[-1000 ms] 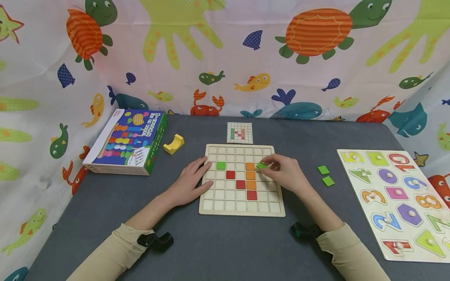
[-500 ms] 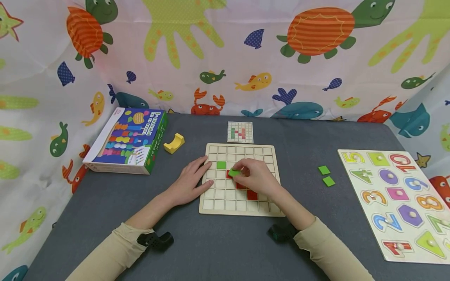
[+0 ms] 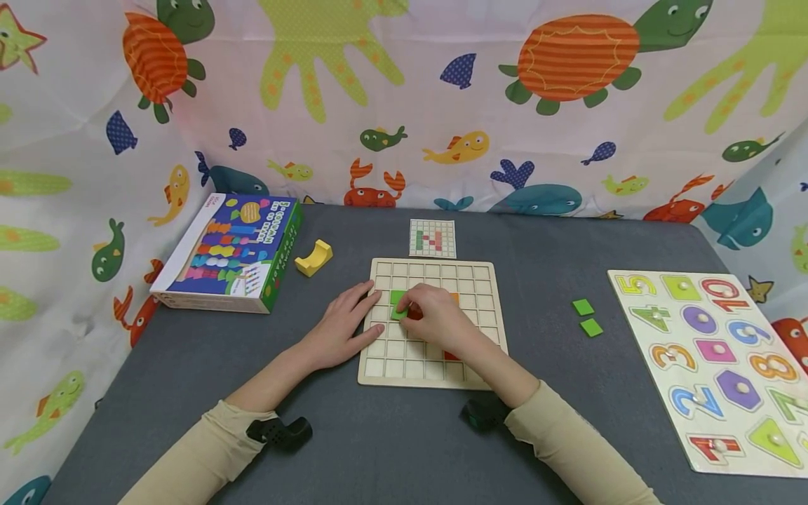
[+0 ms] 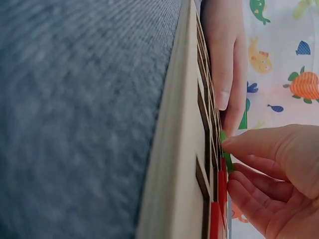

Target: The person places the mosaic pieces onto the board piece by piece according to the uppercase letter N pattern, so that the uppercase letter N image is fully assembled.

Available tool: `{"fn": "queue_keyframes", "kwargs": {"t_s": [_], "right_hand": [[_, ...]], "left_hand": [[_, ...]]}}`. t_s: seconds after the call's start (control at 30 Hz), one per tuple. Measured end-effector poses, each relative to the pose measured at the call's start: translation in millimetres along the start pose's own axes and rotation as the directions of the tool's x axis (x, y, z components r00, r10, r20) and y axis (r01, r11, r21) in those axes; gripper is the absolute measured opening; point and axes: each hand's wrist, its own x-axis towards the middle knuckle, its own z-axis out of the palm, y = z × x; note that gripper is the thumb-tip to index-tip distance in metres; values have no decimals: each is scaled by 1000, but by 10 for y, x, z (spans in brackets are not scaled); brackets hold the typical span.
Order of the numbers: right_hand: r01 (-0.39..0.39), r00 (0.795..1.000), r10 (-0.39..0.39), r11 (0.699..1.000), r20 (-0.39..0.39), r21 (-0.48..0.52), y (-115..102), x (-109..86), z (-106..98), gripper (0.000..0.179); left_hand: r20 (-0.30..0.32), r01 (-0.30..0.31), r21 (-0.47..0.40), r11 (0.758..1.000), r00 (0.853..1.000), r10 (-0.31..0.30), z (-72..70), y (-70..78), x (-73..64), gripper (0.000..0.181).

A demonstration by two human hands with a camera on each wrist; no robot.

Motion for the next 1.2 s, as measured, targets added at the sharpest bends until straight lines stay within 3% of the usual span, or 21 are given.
{"fn": "queue_keyframes", "kwargs": {"t_s": [0.33,0.53,0.77,0.93,1.2], "right_hand": [[30,1000,-30,1000,8,-8,4,10,35,12],[39,999,-39,998,-6,52,43,-16,32,13],[-21,1000,23,991,-16,135,133,-142,-111,12],[-102,995,103,985,-1,138,252,-273,-260,12],[-125,991,129,984,-21,130,518,-519,-478,13]], "left_hand": [[1,6,-3,1000,1000,-6,-11,14,-3,61],[2,5,0,1000,1000,-5,-11,6,-5,61],[7,8,-4,1000,1000,-8,-9,3,1,62],[12,14,-10,1000,1000,-14,-5,6,5,62],[8,11,-11,1000,1000,-11,2,8,-1,62]]}}
